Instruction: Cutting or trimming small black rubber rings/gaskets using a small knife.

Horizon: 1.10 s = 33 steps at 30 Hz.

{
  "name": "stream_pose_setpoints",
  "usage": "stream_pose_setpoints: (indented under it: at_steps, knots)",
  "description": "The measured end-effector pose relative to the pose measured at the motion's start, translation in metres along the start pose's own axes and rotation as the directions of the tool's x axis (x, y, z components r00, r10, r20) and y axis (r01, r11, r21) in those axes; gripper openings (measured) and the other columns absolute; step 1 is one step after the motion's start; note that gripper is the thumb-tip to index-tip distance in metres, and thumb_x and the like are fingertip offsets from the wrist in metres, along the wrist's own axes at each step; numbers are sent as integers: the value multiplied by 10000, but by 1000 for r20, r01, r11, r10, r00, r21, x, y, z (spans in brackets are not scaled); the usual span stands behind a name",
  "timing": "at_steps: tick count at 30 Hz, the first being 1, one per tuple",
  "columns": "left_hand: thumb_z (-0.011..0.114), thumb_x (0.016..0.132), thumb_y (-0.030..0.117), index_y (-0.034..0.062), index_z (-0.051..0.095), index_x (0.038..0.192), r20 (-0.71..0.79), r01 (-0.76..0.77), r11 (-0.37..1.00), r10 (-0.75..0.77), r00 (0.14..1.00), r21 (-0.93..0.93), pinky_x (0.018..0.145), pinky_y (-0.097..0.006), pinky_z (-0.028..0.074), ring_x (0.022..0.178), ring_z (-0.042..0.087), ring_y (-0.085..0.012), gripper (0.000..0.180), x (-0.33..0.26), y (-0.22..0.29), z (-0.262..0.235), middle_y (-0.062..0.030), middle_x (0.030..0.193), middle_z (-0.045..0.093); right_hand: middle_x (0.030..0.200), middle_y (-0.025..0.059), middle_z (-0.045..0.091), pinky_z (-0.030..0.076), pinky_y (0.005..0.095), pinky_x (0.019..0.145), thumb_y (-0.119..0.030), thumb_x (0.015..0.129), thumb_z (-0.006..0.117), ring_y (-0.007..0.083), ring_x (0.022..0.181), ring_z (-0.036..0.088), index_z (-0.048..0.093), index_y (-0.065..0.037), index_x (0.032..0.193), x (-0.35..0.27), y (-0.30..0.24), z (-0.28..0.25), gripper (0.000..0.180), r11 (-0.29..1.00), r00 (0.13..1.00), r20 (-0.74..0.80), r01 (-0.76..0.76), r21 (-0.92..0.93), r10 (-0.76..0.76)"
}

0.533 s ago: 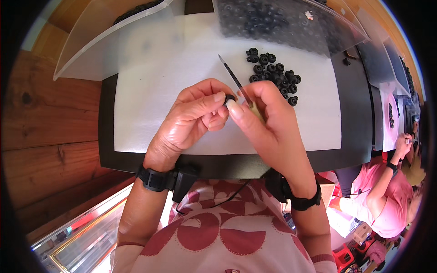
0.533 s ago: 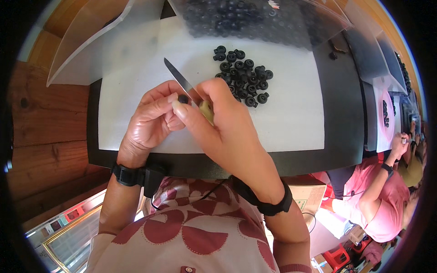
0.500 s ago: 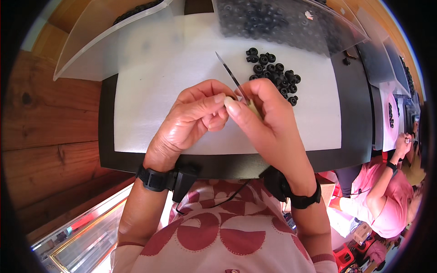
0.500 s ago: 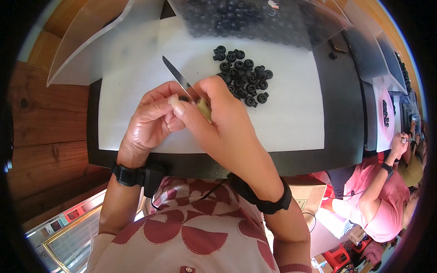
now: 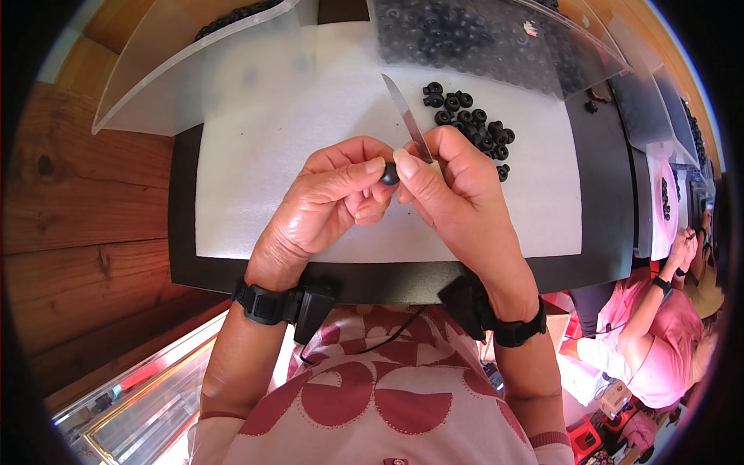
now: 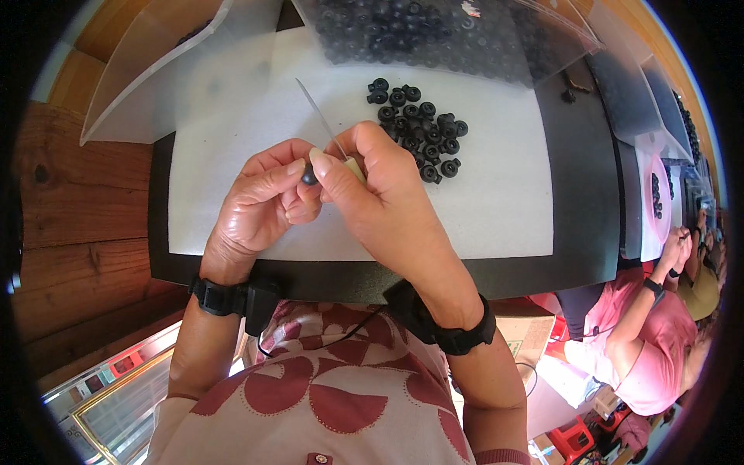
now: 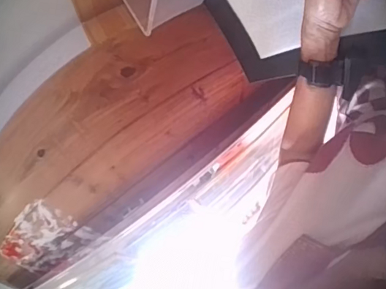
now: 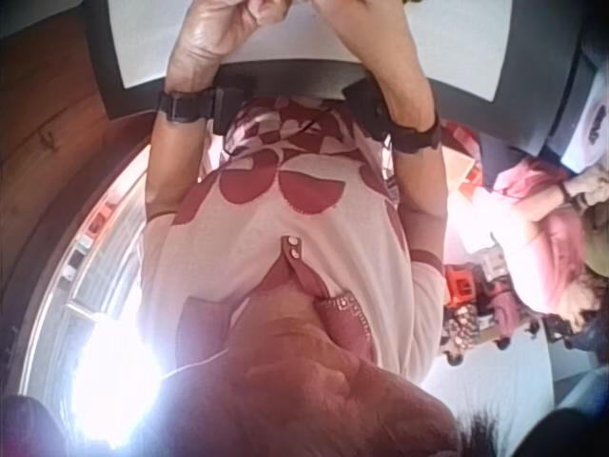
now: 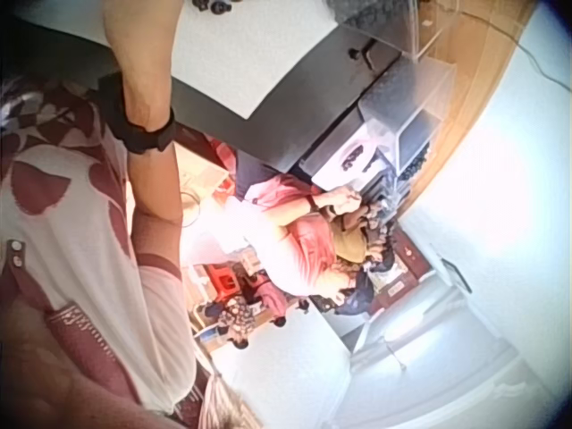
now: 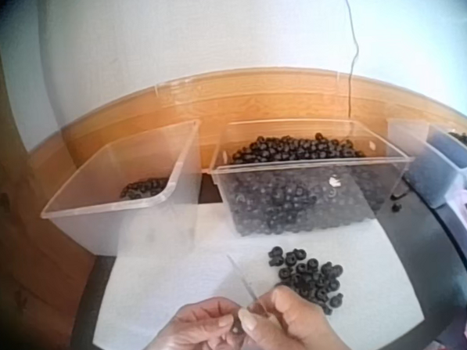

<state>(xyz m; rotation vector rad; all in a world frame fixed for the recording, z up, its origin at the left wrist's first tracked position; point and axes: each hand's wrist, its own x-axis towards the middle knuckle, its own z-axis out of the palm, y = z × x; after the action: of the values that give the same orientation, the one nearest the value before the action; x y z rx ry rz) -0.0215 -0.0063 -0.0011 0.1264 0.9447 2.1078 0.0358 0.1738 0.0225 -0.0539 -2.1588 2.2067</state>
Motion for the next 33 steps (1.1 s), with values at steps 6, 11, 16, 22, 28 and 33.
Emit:
stream_pose_setpoints:
  at_steps: [6,11,16,22,28,33]
  knots:
    - [646,993,159,-48,584,1139,1,13,1000,-13,1000,-17,582,-193,401,722,559,-97,261,0,1,-1,-82,885,628,815,67,645,500,266,674,-178,985,673,108,761,613,569,25,951,0,0,-3,230,995,999,42,25,-96,-21]
    - [635,995,162,-58,585,1146,-31,-4,1000,4,1000,-9,582,-208,408,724,570,-113,271,-2,1,1,-93,890,637,812,63,643,494,265,667,-184,983,674,105,755,605,571,24,951,0,-5,0,235,999,999,20,-30,-25,31]
    - [623,998,159,-62,591,1150,-51,-11,1000,12,999,16,578,-214,396,687,540,-106,270,-1,0,2,-69,883,630,797,60,628,489,269,664,-179,975,682,108,736,586,569,22,952,0,-4,1,231,999,1000,5,-6,-53,6]
    - [614,1003,162,-50,598,1143,8,-25,1000,25,1000,-11,577,-207,379,691,512,-71,255,-1,0,0,-42,873,606,782,70,617,470,273,640,-168,966,689,118,716,560,566,18,951,-1,-10,4,224,968,997,7,74,-241,-74]
    - [601,1021,165,-40,599,1137,-60,-1,998,5,998,55,579,-189,370,674,477,-55,236,-2,1,7,-26,863,584,786,49,609,446,259,628,-208,973,696,97,715,538,567,2,945,3,-1,1,248,991,999,5,54,-120,-54]
    - [597,1031,177,-19,625,1123,-26,-11,1000,11,1000,-9,575,-217,357,669,473,-79,218,-2,2,3,-31,851,600,814,-1,602,448,228,665,-189,1006,656,67,755,572,574,-5,996,-3,-8,-2,201,960,996,34,93,-264,-87]
